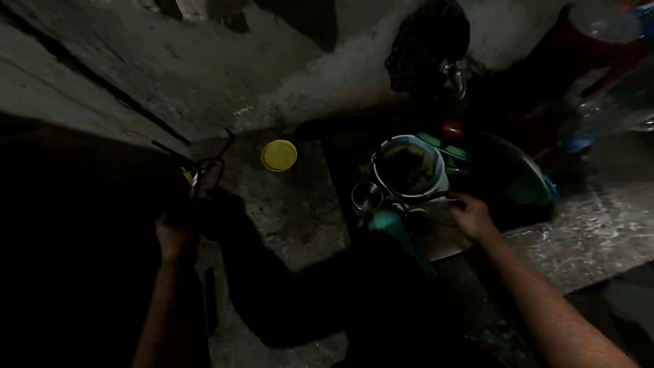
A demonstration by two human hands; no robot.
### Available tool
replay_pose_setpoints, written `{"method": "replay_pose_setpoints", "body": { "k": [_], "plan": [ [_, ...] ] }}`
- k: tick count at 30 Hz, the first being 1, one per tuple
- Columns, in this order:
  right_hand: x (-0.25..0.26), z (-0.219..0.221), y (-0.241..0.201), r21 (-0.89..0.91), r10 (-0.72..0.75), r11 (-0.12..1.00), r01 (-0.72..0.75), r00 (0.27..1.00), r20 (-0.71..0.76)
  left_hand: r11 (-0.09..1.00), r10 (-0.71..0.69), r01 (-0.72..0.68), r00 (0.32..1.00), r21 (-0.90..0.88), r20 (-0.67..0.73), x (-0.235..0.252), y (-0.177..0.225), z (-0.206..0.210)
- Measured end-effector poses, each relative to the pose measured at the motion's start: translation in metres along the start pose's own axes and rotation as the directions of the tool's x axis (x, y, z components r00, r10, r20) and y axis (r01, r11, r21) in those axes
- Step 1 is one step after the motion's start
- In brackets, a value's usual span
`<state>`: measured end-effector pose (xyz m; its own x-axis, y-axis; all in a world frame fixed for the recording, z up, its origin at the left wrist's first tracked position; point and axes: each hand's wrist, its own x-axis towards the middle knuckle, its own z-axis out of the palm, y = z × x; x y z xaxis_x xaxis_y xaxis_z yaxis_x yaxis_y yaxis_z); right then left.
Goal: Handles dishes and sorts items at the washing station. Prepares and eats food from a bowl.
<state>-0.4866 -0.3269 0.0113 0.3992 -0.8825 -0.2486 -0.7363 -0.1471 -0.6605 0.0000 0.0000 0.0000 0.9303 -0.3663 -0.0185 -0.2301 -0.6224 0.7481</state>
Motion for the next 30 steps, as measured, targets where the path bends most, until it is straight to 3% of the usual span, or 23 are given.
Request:
{"method": "replay_pose_setpoints", "body": {
  "k": [4, 8, 10, 13, 16, 30],
  "plan": [
    [0.069, 0.005, 0.01, 0.206, 0.145, 0.966, -0.158, 0.987, 0.076, 0.995, 0.097, -0.094, 0.992, -0.037, 0.084, -0.102, 0.021, 0.011],
    [0.113, 0.026, 0.018, 0.572, 0.301, 0.729, -0.376, 0.927, 0.226, 0.98, 0.185, -0.173, 0.973, -0.096, 0.137, -0.206, 0.03, 0.046],
    [0.124, 0.028, 0.022, 0.611, 0.324, 0.665, -0.429, 0.903, 0.282, 0.978, 0.188, -0.173, 0.974, -0.117, 0.13, -0.244, 0.027, 0.069],
    [0.129, 0.03, 0.028, 0.586, 0.299, 0.694, -0.418, 0.908, 0.293, 0.988, 0.153, -0.152, 0.987, -0.037, 0.05, -0.28, 0.026, 0.103],
    [0.126, 0.031, 0.028, 0.577, 0.25, 0.729, -0.367, 0.928, 0.275, 0.944, 0.251, -0.244, 0.968, 0.224, -0.005, -0.287, 0.027, 0.122],
    [0.12, 0.029, 0.029, 0.62, 0.199, 0.731, -0.286, 0.958, 0.208, 0.953, 0.255, -0.246, 0.967, 0.177, -0.028, -0.28, 0.017, 0.121]
  ]
}}
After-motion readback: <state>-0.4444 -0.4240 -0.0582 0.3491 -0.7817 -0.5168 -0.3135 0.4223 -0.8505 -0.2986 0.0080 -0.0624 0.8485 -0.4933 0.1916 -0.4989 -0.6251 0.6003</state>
